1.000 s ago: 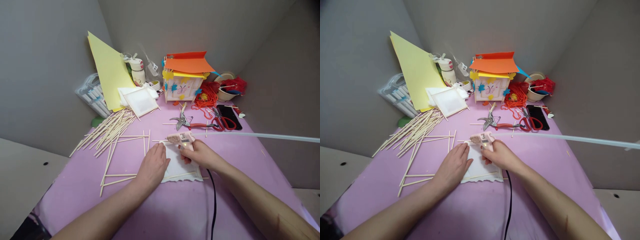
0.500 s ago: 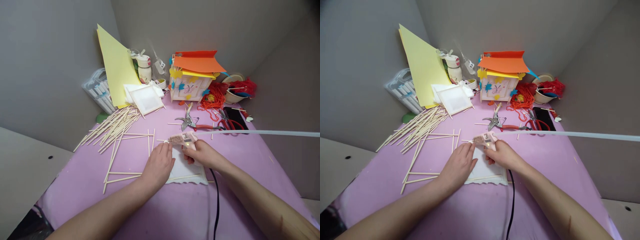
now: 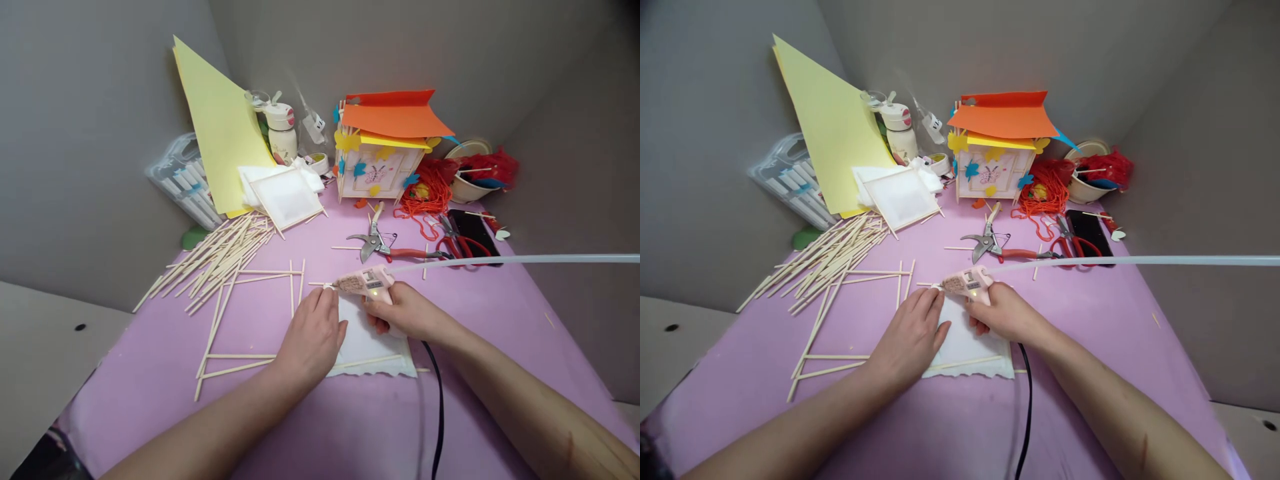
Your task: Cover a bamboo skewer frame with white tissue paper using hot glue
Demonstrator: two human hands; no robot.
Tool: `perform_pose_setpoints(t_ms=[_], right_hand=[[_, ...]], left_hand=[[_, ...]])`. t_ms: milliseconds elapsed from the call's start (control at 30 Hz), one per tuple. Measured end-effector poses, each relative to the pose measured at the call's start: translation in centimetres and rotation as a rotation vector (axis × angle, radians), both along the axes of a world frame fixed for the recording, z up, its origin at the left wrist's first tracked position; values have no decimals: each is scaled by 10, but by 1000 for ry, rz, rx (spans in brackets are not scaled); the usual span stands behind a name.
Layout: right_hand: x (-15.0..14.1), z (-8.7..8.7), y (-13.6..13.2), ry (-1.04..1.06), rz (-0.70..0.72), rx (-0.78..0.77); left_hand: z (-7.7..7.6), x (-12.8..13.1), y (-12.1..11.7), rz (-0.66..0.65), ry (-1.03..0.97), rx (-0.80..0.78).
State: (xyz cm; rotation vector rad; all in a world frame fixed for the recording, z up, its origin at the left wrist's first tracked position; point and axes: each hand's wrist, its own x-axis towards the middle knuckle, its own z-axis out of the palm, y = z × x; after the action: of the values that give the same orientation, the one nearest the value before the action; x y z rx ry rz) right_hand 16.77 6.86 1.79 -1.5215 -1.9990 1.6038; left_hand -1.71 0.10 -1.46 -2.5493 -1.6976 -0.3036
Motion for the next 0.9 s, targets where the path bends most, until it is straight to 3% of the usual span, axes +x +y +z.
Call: perform_pose_setpoints(t_ms=[500,900], right_hand=[[-3,-1,-1,-28,9,-3],[-2,-2,-4,-89,49,131]], left_hand=[[0,-1,0,-20,-30,9],[-1,-1,-1,1,-62,18]])
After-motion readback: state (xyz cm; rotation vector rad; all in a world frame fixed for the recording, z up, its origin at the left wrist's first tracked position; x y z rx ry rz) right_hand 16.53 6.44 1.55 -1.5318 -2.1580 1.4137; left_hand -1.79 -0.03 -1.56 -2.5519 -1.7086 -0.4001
